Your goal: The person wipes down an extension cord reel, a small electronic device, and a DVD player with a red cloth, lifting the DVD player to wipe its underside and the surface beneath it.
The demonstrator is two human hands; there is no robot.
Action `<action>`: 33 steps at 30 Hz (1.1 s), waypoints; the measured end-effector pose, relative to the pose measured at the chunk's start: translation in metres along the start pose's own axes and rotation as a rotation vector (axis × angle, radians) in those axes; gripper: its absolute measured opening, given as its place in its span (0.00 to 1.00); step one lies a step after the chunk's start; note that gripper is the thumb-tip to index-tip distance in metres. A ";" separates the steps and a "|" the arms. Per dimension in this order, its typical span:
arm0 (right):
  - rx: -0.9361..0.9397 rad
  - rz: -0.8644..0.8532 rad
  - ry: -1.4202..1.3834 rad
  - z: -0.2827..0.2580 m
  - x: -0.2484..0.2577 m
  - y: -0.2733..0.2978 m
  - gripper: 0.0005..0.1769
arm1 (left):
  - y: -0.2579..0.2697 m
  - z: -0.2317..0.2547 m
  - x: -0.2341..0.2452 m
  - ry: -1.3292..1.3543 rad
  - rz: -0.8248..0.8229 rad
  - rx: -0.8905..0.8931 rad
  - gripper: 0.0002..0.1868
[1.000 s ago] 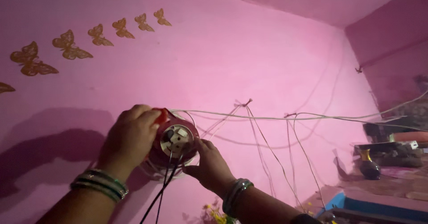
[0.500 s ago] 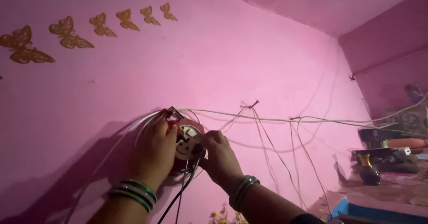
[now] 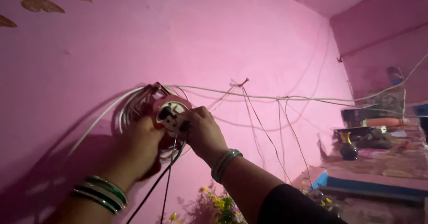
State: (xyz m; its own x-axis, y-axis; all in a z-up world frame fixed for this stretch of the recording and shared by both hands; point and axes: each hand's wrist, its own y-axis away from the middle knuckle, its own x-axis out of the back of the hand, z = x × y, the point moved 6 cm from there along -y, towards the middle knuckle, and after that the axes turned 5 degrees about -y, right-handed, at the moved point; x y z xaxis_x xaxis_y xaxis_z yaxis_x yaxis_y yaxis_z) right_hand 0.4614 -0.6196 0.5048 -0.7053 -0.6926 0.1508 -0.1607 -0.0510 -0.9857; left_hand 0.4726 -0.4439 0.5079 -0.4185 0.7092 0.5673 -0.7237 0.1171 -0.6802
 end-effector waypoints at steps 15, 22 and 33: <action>-0.069 -0.071 0.100 -0.002 -0.003 -0.001 0.24 | -0.004 0.030 0.018 0.085 0.467 -0.231 0.18; 0.000 -0.047 0.128 -0.004 -0.001 -0.001 0.26 | 0.020 -0.003 -0.017 -0.235 0.559 -0.299 0.17; 0.056 -0.091 0.183 0.001 -0.001 -0.011 0.39 | -0.008 0.013 0.042 -0.111 0.301 -0.298 0.15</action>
State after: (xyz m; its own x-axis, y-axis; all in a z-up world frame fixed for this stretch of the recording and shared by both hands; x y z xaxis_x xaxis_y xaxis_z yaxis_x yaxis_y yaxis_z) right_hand 0.4643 -0.6193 0.5158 -0.8038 -0.5418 0.2456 -0.1944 -0.1510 -0.9692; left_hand 0.4541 -0.4240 0.5428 -0.6547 0.6652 0.3590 -0.3777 0.1236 -0.9176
